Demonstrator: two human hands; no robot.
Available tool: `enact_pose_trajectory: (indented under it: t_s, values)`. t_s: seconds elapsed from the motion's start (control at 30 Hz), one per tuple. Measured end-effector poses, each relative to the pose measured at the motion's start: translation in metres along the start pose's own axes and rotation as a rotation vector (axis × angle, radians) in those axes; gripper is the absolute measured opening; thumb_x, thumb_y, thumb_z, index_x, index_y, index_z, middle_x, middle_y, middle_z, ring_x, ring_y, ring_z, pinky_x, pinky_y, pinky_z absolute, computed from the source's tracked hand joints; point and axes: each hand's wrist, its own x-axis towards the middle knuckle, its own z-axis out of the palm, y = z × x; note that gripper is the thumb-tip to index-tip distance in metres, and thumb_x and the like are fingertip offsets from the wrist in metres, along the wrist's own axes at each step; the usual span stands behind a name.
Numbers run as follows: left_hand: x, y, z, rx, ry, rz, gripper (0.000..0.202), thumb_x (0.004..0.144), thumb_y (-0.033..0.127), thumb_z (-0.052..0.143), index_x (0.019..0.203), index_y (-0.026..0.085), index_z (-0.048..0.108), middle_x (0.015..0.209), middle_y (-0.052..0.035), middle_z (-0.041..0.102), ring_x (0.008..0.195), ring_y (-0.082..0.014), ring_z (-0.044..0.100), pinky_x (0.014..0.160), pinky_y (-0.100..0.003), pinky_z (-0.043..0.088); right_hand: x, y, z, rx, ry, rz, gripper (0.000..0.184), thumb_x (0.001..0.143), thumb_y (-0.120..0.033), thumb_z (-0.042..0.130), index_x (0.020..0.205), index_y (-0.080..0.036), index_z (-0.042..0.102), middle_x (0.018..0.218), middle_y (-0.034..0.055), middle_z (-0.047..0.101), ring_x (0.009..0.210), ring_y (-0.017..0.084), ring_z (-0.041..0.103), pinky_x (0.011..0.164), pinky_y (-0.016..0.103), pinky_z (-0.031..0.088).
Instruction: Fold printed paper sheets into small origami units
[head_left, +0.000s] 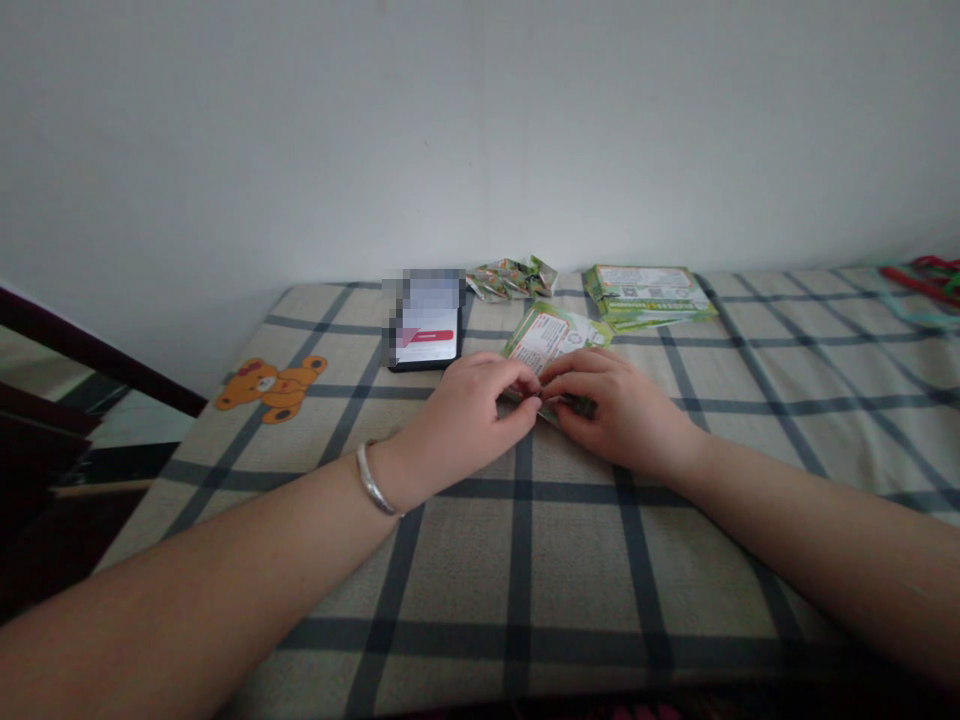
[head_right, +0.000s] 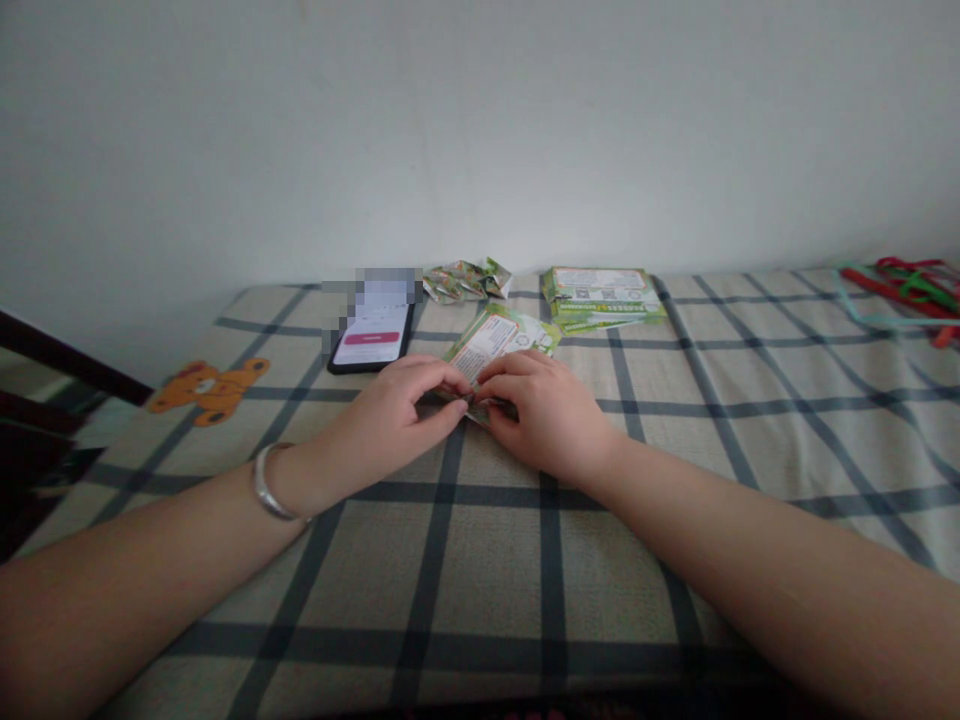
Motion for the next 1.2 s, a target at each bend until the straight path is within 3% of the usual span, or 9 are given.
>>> enact_pose_trajectory:
  t_s: [0.27,0.6,0.93,1.2]
  values:
    - [0.000,0.002,-0.001,0.002,-0.016,0.044,0.012,0.086,0.017,0.058,0.096,0.021,0.061,0.095,0.0000,0.066,0.094,-0.0176,0.058,0.088,-0.035,0.045,0.002,0.001,0.002,-0.021,0.033,0.014,0.011,0.082,-0.019,0.063,0.085,-0.019,0.073,0.100,0.0066,0.070,0.098,0.021,0.061,0.091,0.036,0.048]
    - [0.000,0.001,-0.001,0.042,-0.017,0.090,0.005,0.086,0.017,0.058,0.089,0.020,0.060,0.091,0.0001,0.065,0.092,-0.0170,0.059,0.089,-0.034,0.043,0.002,0.003,0.002,-0.026,0.041,0.003,0.012,0.082,-0.019,0.063,0.089,-0.023,0.073,0.106,0.0060,0.067,0.103,0.022,0.059,0.094,0.041,0.047]
    - [-0.001,0.003,-0.002,0.125,-0.019,0.078,0.004,0.084,0.018,0.058,0.087,0.019,0.056,0.086,-0.0009,0.063,0.087,-0.0187,0.057,0.083,-0.035,0.043,-0.004,-0.014,-0.019,-0.472,0.021,-0.055,0.011,0.084,-0.024,0.060,0.086,-0.020,0.071,0.115,0.0076,0.069,0.120,0.031,0.053,0.095,0.047,0.043]
    - [0.000,0.004,-0.002,0.159,-0.035,0.111,0.004,0.087,0.021,0.056,0.088,0.018,0.057,0.086,-0.0019,0.063,0.087,-0.0187,0.057,0.084,-0.035,0.043,-0.004,-0.017,-0.023,-0.558,-0.063,-0.042,0.013,0.085,-0.018,0.059,0.079,-0.018,0.070,0.101,0.0062,0.073,0.112,0.029,0.059,0.089,0.043,0.045]
